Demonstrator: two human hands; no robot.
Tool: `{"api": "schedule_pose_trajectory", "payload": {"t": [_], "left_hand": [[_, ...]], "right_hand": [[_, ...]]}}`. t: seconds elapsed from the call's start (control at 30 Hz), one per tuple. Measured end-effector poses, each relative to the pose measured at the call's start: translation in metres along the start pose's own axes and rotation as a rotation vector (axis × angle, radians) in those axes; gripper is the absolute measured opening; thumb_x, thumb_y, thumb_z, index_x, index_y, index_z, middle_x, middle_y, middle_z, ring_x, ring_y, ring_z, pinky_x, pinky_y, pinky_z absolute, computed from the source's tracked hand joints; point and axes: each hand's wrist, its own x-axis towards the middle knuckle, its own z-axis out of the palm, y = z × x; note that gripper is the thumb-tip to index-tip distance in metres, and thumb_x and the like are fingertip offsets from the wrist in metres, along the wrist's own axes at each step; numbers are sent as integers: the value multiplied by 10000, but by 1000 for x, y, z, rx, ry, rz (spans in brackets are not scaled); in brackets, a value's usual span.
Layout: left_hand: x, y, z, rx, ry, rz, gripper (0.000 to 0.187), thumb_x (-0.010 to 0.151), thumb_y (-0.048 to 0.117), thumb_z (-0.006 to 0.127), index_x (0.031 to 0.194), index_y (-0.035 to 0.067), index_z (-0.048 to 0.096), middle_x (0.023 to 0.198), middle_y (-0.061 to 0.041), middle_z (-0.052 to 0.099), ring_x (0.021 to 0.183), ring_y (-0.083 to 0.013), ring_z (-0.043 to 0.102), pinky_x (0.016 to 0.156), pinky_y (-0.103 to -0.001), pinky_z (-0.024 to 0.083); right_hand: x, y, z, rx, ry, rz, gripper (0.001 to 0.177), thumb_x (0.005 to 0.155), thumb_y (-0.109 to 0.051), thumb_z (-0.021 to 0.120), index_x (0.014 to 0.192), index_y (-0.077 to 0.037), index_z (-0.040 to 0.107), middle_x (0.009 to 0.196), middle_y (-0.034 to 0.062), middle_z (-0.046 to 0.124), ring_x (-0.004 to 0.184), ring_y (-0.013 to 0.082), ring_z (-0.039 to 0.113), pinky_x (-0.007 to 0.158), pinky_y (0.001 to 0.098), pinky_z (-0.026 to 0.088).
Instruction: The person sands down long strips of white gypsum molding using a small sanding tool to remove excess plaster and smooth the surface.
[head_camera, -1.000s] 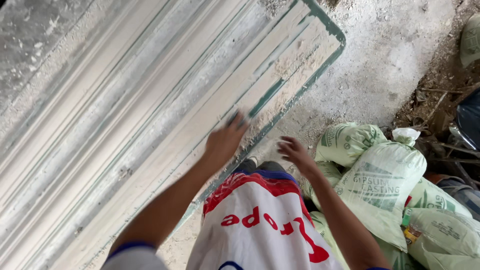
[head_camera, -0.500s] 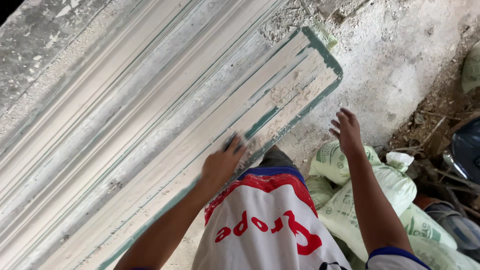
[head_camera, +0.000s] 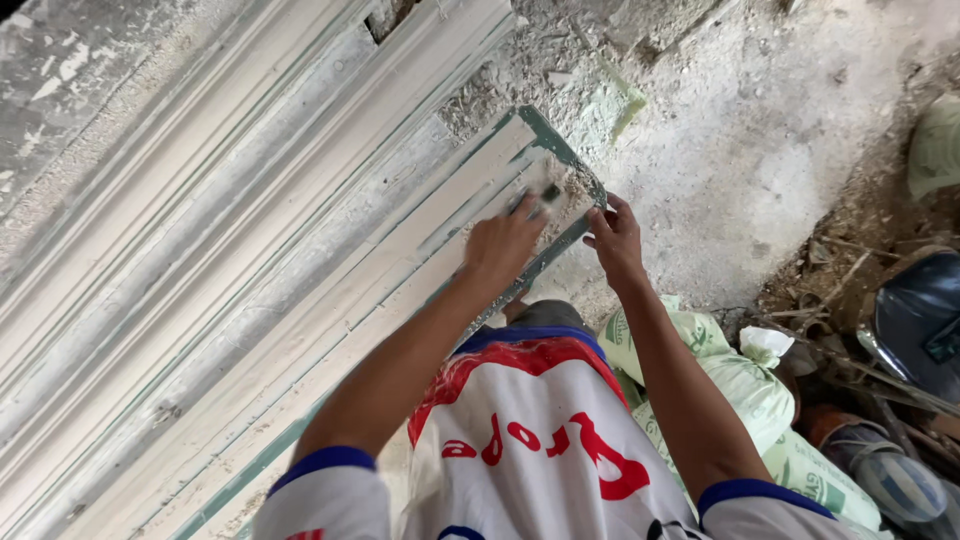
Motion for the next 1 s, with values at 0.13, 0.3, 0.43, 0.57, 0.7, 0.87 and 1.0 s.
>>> {"api": "schedule_pose_trajectory", "payload": {"t": [0.13,0.3,0.43,0.57,0.7,0.87,1.0], "left_hand": [[-79,-17,-24,-37,-208,-69,626,949,37,626,1517,260,488,1665,-125,343,848,-406,742,706,-524,624],[-95,-24,-15,19,-403,-89,663,970,96,646,1575,264,434,1698,-118,287,919,-376,740,726,-471,645],[-23,-4,-8,68,-259,-15,658,986,61,603,1593,248,434,1690,-133,303,876,-352,748,692,-462,640],[49,16,8,-4,-155,19,579,986,51,594,1540,193,499,1657,-158,356,922,-398,746,747,-514,640],[44,22,-18,-22,-161,27,571,986,42,587,1525,215,514,1637,-163,382,911,-391,747,729,-511,632],[-19,12,-35,-10,-293,-60,603,1005,42,544,1566,250,471,1678,-151,325,876,-396,746,693,-517,629],[-18,5,-16,8,-299,-62,578,997,34,558,1543,216,499,1679,-164,324,887,-402,744,694,-511,637]], "right_hand": [[11,8,-2,-4,-36,25,542,1096,-318,635,1531,-65,435,1305,237,611,1097,372,676,892,550,573],[3,11,6,62,29,24,551,1077,-343,660,1508,-63,461,1269,231,634,1030,353,710,838,535,593],[-11,4,15,72,96,42,541,1056,-336,665,1501,-95,475,1207,150,668,924,242,723,772,386,628],[-38,-19,28,50,142,60,527,1061,-234,614,1545,-110,448,1239,208,685,938,292,729,791,407,615],[-58,-36,32,72,147,46,540,1056,-208,594,1561,-108,435,1257,252,680,992,349,742,831,494,603],[-56,-33,33,120,146,64,547,1043,-211,623,1549,-102,443,1245,223,674,976,290,733,806,398,604],[-48,-24,41,129,167,61,542,1039,-217,614,1534,-90,434,1226,211,671,957,256,721,796,370,601]]}}
